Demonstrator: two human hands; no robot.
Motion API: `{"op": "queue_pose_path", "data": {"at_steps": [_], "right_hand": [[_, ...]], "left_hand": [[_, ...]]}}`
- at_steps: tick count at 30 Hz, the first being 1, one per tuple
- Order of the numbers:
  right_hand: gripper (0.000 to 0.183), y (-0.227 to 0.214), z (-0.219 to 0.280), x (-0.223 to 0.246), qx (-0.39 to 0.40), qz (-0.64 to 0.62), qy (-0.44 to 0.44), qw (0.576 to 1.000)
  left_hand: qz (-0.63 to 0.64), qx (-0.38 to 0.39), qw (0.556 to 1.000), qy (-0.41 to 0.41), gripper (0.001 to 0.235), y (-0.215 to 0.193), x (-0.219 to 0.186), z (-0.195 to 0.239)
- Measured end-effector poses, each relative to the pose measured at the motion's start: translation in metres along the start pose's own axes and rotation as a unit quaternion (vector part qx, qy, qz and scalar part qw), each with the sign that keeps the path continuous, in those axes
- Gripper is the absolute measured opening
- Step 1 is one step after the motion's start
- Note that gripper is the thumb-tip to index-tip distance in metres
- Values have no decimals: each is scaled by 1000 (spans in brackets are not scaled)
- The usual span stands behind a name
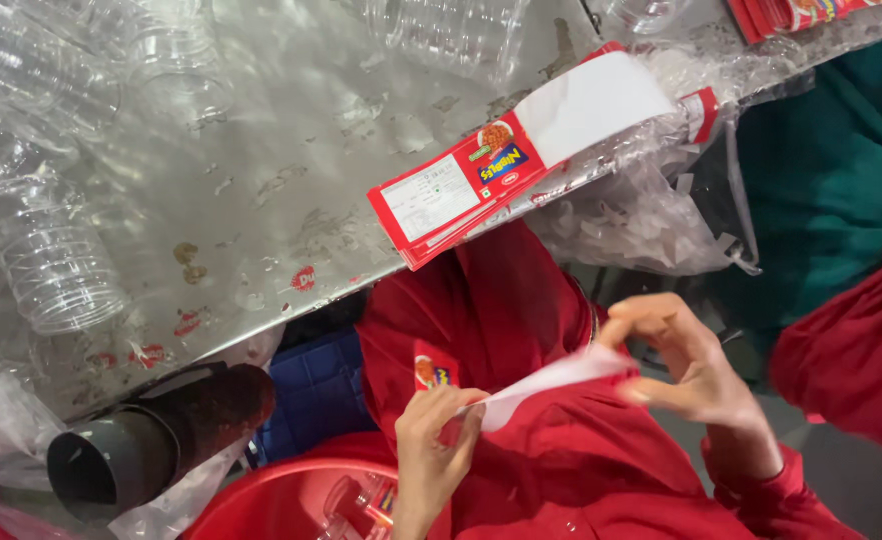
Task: The person applies adhesive labels to clear plastic jars by hand. The person peels a label from a backing sheet, aligns it on the jar, and presses it down while rotating the jar to ensure it is smooth.
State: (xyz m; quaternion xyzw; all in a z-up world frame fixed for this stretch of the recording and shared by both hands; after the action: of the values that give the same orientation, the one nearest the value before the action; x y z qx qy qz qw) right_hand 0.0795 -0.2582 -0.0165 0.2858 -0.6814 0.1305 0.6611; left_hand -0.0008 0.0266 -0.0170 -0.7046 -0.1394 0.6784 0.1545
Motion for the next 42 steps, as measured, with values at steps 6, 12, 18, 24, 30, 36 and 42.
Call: {"op": "queue_pose_path", "data": {"at_steps": [6,12,18,24,30,36,42], "right_hand": [[51,19,4,1,-16,144,-62,988],[29,44,-12,31,15,316,-53,947],[30,67,-9,33,11,394,-91,914],[9,62,2,-15,-18,280,-113,953],[16,39,2,-34,-120,-301,-47,945],[33,42,13,-33,-179,191,-183,948],[30,34,-39,-82,-91,455,-94,881]], "left_hand": [[27,50,991,118,36,-5,-33,-16],[119,52,988,81,20,39,-31,-16],[7,-15,993,117,13,39,-41,-6],[-25,5,989,144,14,39,-48,-3],[-110,-84,977,165,21,19,-57,-8],[89,-26,991,101,18,6,-29,27],[427,-63,853,293,32,-31,-6,36]]}}
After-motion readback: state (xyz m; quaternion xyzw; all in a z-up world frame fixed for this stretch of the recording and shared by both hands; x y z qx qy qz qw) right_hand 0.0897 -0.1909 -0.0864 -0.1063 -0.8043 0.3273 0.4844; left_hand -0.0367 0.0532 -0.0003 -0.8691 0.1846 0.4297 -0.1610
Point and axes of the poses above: each hand's wrist, its own z-axis away from the middle knuckle, its own y-axis out of the palm, x = y × z, the point moved 2 cm from there along -z, towards the middle knuckle, and after that the axes turned 5 degrees about x, right-handed, at the moved point
